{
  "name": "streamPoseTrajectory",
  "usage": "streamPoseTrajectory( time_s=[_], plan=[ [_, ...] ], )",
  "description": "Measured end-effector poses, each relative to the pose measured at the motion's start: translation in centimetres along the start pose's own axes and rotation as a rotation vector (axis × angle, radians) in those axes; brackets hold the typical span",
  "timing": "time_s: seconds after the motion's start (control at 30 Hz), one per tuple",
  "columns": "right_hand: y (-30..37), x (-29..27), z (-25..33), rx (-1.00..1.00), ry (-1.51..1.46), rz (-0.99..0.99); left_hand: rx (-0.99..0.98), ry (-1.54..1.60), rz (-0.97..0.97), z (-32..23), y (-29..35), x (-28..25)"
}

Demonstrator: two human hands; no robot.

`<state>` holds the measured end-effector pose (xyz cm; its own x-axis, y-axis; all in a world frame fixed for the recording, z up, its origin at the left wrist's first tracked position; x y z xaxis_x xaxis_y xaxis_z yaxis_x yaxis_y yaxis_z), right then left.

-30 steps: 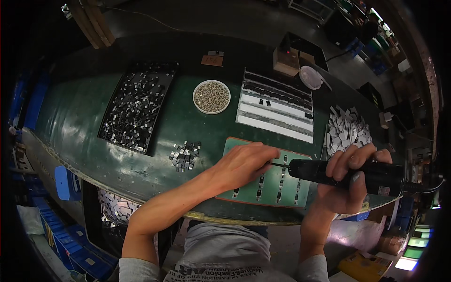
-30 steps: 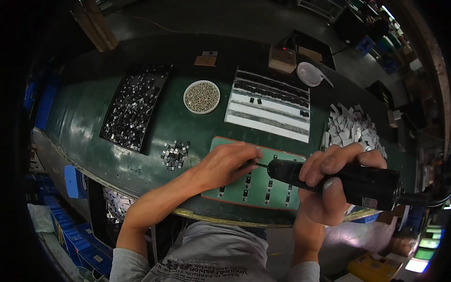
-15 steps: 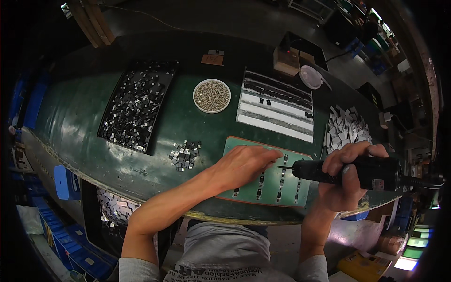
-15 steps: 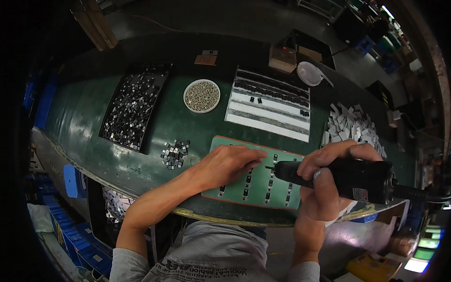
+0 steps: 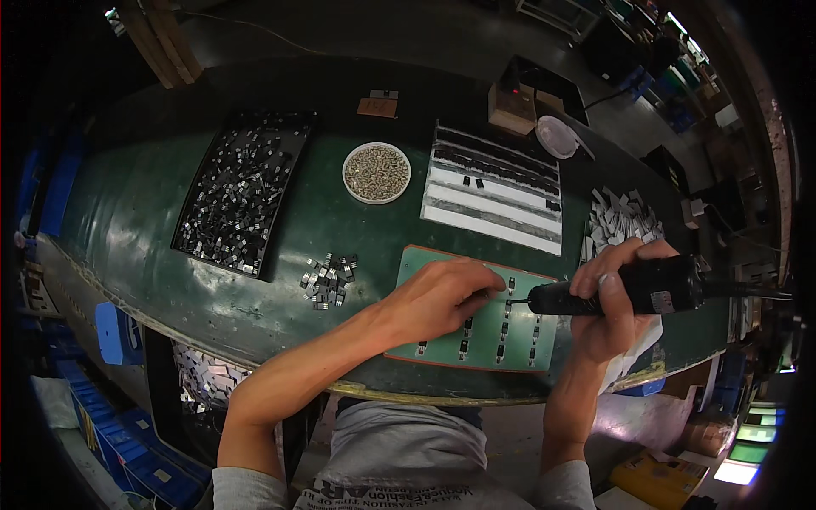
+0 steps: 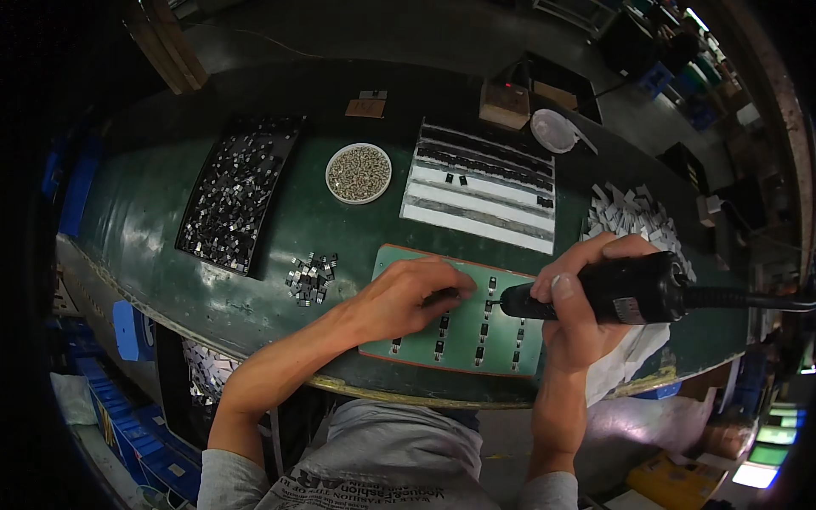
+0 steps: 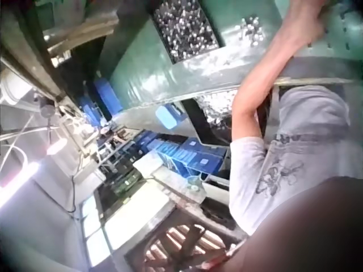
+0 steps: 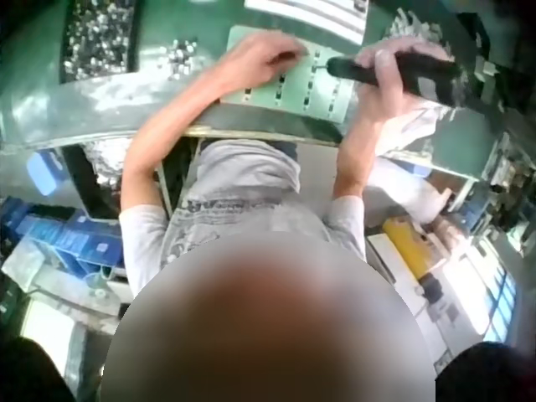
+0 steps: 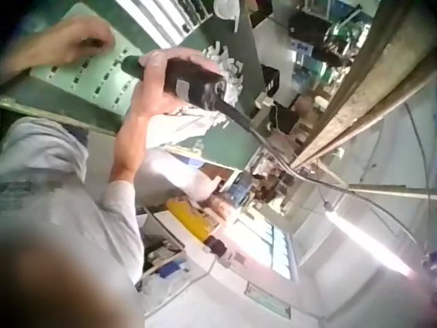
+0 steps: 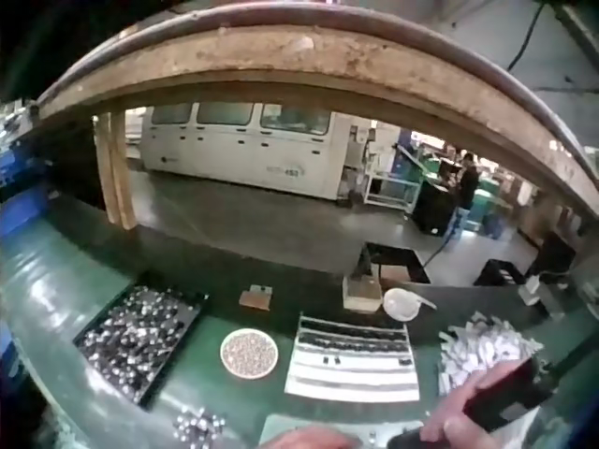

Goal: The person places electronic components into a mounting jig, attaches them to a PCB, and secures the components with screws using an electric screwdriver.

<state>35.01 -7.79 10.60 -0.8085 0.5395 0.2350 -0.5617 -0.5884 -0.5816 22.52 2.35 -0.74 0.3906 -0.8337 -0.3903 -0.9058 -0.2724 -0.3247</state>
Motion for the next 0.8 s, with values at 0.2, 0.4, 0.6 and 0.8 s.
streamPoseTrajectory(
  time_s=[0.2,0.4,0.6,0.8],
  plan=[
    [0.1,1.1,-0.8,0.054,0.015,0.003,-0.005,-0.020,-0.003,0.0,0.2,-0.1],
    [0.2,1.2,-0.6,0.033,0.022,0.026,0.048,-0.082,0.023,-0.8,0.1,0.1],
    [0.8,0.5,3.5,-0.141,-0.136,0.037,0.079,-0.059,0.042,-1.1,0.2,0.2],
    [1.2,0.8,4.1,-0.148,-0.183,0.024,0.106,-0.015,0.024,-0.9,0.3,0.3]
  ],
)
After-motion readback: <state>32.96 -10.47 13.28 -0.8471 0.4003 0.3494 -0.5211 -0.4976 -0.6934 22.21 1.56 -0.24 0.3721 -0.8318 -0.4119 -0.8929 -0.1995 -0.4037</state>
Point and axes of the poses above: each hand's wrist, its own y-axis away from the middle knuckle, its own x-axis out of the palm, z = x × y, the point moved 10 cm from there along -y, towards the middle knuckle, and after that the axes turned 2 degrees about z, right-handed, at the moved point
